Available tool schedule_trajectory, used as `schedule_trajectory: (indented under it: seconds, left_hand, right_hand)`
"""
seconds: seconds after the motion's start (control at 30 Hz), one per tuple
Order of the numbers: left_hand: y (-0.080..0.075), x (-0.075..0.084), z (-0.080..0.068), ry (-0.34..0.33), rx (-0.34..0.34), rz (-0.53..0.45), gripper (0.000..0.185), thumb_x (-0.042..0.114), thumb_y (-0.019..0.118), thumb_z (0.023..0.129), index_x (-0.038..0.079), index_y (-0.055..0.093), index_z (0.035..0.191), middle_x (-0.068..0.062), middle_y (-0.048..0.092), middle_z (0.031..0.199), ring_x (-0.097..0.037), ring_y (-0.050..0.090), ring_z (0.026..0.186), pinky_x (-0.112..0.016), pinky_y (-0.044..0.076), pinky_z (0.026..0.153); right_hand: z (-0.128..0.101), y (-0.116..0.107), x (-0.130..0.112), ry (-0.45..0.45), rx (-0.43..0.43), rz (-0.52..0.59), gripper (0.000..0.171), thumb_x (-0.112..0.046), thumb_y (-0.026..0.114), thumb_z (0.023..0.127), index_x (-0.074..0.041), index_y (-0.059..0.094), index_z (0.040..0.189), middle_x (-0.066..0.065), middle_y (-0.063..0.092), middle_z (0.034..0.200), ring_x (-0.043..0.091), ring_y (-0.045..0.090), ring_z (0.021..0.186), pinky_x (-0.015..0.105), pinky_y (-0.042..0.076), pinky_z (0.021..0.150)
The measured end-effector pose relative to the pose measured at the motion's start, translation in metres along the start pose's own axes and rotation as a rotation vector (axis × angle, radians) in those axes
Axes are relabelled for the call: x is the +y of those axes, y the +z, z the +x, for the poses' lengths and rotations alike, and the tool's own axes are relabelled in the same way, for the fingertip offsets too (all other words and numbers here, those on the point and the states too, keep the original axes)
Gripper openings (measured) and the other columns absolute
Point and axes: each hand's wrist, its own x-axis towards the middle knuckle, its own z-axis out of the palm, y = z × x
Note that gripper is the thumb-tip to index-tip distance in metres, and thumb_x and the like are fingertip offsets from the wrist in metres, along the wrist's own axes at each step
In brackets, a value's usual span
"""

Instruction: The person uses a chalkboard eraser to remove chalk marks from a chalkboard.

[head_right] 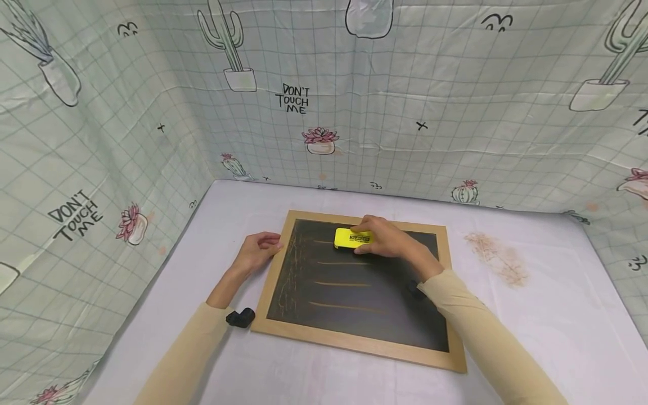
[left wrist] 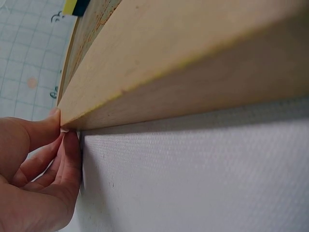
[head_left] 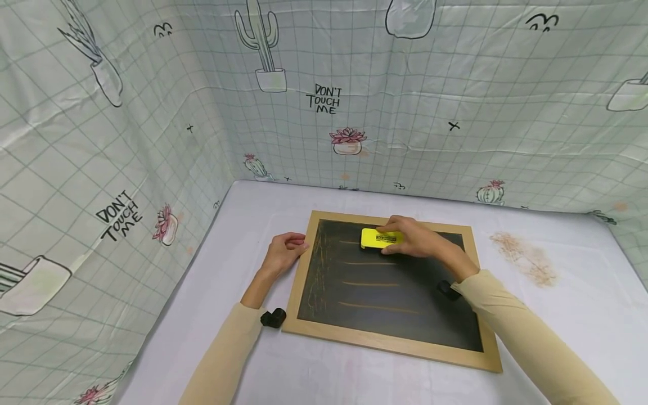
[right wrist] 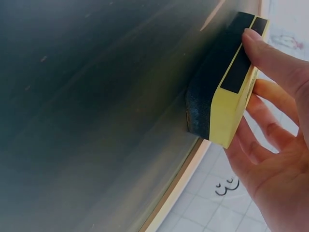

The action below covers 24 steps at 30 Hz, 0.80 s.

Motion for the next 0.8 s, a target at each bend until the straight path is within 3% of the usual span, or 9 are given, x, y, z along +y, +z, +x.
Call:
schedule_trajectory:
  seconds: [0.8]
  left_hand:
    - [0.001,0.0,0.0,0.01,0.018,0.007,0.027,0.002,0.072,0.095,-0.01,0.069,0.119,-0.022,0.07,0.106,-0.031,0.069,0.094,-0.026,0.054,0.076]
  right_hand:
    - [0.035,0.013,-0.022,-0.036,-0.027,-0.022,0.057,-0.019,0.084,0.088,0.005,0.063,0.136,0.014,0.062,0.113,0.025,0.055,0.091,0.042,0.047,0.083]
